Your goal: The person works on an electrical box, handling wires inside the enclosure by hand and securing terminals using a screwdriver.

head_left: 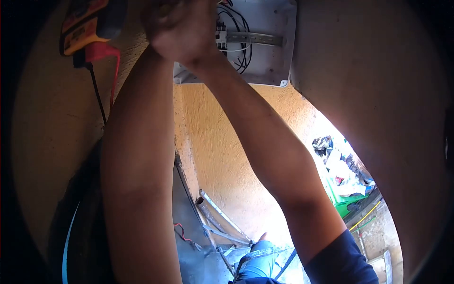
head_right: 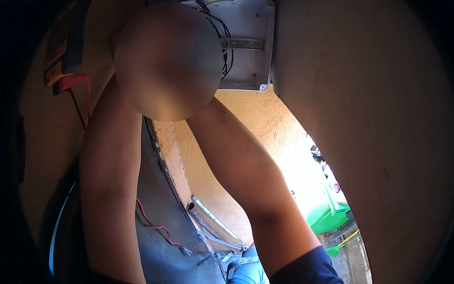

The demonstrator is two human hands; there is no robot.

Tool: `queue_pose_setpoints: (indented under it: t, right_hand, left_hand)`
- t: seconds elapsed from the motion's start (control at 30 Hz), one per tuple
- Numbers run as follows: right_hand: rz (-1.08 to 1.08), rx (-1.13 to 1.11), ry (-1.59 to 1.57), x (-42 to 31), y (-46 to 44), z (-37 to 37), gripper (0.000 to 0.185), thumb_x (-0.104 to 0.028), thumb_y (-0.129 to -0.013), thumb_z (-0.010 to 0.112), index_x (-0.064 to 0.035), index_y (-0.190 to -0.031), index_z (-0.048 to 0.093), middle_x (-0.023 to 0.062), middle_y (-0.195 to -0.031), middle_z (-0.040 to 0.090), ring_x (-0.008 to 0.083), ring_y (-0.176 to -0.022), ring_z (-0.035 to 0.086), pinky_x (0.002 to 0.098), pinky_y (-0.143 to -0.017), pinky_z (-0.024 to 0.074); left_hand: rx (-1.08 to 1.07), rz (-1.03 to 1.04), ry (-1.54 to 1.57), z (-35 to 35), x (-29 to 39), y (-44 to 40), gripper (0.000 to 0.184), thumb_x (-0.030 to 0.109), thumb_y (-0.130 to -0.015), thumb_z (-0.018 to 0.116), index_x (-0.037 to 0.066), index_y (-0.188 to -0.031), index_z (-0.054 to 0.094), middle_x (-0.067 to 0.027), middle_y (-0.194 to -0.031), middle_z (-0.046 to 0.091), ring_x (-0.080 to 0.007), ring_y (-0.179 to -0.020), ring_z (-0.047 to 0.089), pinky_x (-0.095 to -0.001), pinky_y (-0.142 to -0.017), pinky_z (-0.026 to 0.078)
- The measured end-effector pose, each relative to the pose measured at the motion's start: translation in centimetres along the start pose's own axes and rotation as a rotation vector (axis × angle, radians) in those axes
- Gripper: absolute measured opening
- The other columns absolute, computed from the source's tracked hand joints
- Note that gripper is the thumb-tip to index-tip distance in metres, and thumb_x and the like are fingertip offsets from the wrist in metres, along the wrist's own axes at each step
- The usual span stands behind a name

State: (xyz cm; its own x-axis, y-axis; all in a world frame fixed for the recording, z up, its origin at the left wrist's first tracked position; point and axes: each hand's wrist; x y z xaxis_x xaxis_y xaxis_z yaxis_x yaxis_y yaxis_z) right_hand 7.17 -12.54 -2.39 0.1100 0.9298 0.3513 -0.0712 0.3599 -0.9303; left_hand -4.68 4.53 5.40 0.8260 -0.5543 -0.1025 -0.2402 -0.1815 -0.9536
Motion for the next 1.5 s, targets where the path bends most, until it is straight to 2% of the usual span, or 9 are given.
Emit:
queue_pose_setpoints:
  t: [0.37, 0.47, 0.53, 0.67, 0.73, 0.83, 0.97, 1.07, 1.5]
  right_hand:
    - [0.106, -0.317, -0.386, 4.7, -1.7, -1.5, 0.016, -0.007, -0.077, 0.061, 0.0009, -0.063, 0.060, 0.0201, -0.064, 0.063, 0.0359, -0.054, 0.061, 0.0416, -0.052, 0.0468]
    - [0.017, -0.102, -0.187, 3.2, -2.2, -2.6, 0.015, -0.007, -0.076, 0.060, 0.0018, -0.063, 0.060, 0.0199, -0.062, 0.062, 0.0317, -0.052, 0.059, 0.0413, -0.051, 0.0447]
    - [-0.467, 0.105, 0.182, 3.5, -2.2, -1.8, 0.015, -0.006, -0.076, 0.058, 0.0035, -0.066, 0.062, 0.0214, -0.060, 0.062, 0.0295, -0.051, 0.058, 0.0412, -0.051, 0.0437]
    - [-0.022, 0.221, -0.080, 1.2, -1.7, -0.9, 0.017, -0.007, -0.078, 0.057, 0.0032, -0.067, 0.063, 0.0212, -0.061, 0.062, 0.0299, -0.050, 0.057, 0.0409, -0.051, 0.0436]
    - [0.245, -0.072, -0.126, 0.7, -2.6, -2.4, 0.018, -0.007, -0.080, 0.058, 0.0036, -0.068, 0.063, 0.0212, -0.061, 0.062, 0.0288, -0.051, 0.058, 0.0405, -0.051, 0.0437]
    - [-0.016, 0.104, -0.050, 1.2, -2.6, -3.2, 0.016, -0.006, -0.081, 0.059, 0.0037, -0.069, 0.064, 0.0203, -0.060, 0.062, 0.0269, -0.051, 0.058, 0.0389, -0.051, 0.0439]
    - [0.241, 0.274, -0.335, 0.7, -2.0, -1.3, 0.014, -0.003, -0.083, 0.060, 0.0022, -0.072, 0.066, 0.0155, -0.061, 0.063, 0.0229, -0.053, 0.060, 0.0360, -0.052, 0.0464]
    - [0.014, 0.307, -0.121, 2.3, -2.5, -1.3, 0.015, -0.004, -0.083, 0.061, 0.0016, -0.070, 0.066, 0.0140, -0.060, 0.063, 0.0208, -0.053, 0.060, 0.0353, -0.052, 0.0462]
    - [0.147, -0.705, -0.262, 1.2, -5.6, -6.2, 0.023, -0.018, -0.090, 0.067, 0.0035, -0.085, 0.074, 0.0123, -0.072, 0.069, 0.0156, -0.063, 0.061, 0.0374, -0.054, 0.0452]
  left_hand:
    - [-0.042, 0.014, -0.002, 0.0, 0.3, 0.4, 0.015, 0.017, -0.089, 0.073, 0.003, -0.094, 0.077, -0.0110, -0.090, 0.075, -0.0210, -0.086, 0.069, -0.0364, -0.083, 0.055]
    - [-0.048, 0.013, -0.005, 0.1, 0.4, 0.8, 0.015, 0.017, -0.089, 0.073, 0.003, -0.094, 0.077, -0.0110, -0.090, 0.075, -0.0209, -0.086, 0.069, -0.0364, -0.083, 0.055]
    - [-0.053, 0.011, 0.001, 0.5, 0.2, 0.9, 0.015, 0.017, -0.089, 0.073, 0.003, -0.094, 0.077, -0.0110, -0.090, 0.075, -0.0209, -0.086, 0.069, -0.0364, -0.083, 0.055]
    - [-0.066, 0.014, 0.005, 0.1, 0.8, 1.2, 0.015, 0.016, -0.089, 0.073, 0.003, -0.094, 0.077, -0.0111, -0.090, 0.074, -0.0208, -0.086, 0.069, -0.0363, -0.083, 0.055]
    - [-0.070, 0.020, 0.006, 0.0, 0.8, 0.9, 0.015, 0.016, -0.089, 0.073, 0.003, -0.094, 0.077, -0.0111, -0.090, 0.074, -0.0208, -0.086, 0.069, -0.0363, -0.083, 0.055]
    - [-0.081, 0.031, 0.010, 0.1, 0.6, 0.3, 0.015, 0.016, -0.089, 0.073, 0.003, -0.094, 0.077, -0.0111, -0.090, 0.074, -0.0207, -0.086, 0.069, -0.0362, -0.083, 0.055]
    - [-0.081, 0.042, 0.008, 0.0, 0.5, -0.5, 0.014, 0.016, -0.089, 0.073, 0.003, -0.093, 0.077, -0.0111, -0.090, 0.074, -0.0207, -0.085, 0.069, -0.0362, -0.083, 0.055]
    - [-0.088, 0.030, 0.023, 0.5, -0.1, -0.8, 0.014, 0.016, -0.089, 0.073, 0.003, -0.093, 0.077, -0.0111, -0.090, 0.074, -0.0206, -0.085, 0.069, -0.0361, -0.083, 0.055]
    - [-0.063, 0.032, 0.039, 0.3, -0.5, -1.1, 0.014, 0.016, -0.088, 0.073, 0.003, -0.092, 0.077, -0.0112, -0.090, 0.074, -0.0204, -0.085, 0.069, -0.0359, -0.083, 0.055]
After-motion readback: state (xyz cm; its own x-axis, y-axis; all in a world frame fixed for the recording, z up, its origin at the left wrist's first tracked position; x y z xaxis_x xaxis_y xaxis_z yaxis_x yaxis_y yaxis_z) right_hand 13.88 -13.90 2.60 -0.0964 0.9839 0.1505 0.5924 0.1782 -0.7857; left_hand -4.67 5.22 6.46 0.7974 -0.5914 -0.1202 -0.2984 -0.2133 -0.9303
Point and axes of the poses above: each hand's wrist, its own y-axis away from the middle knuckle, its own z-axis out of the palm, x = y × z
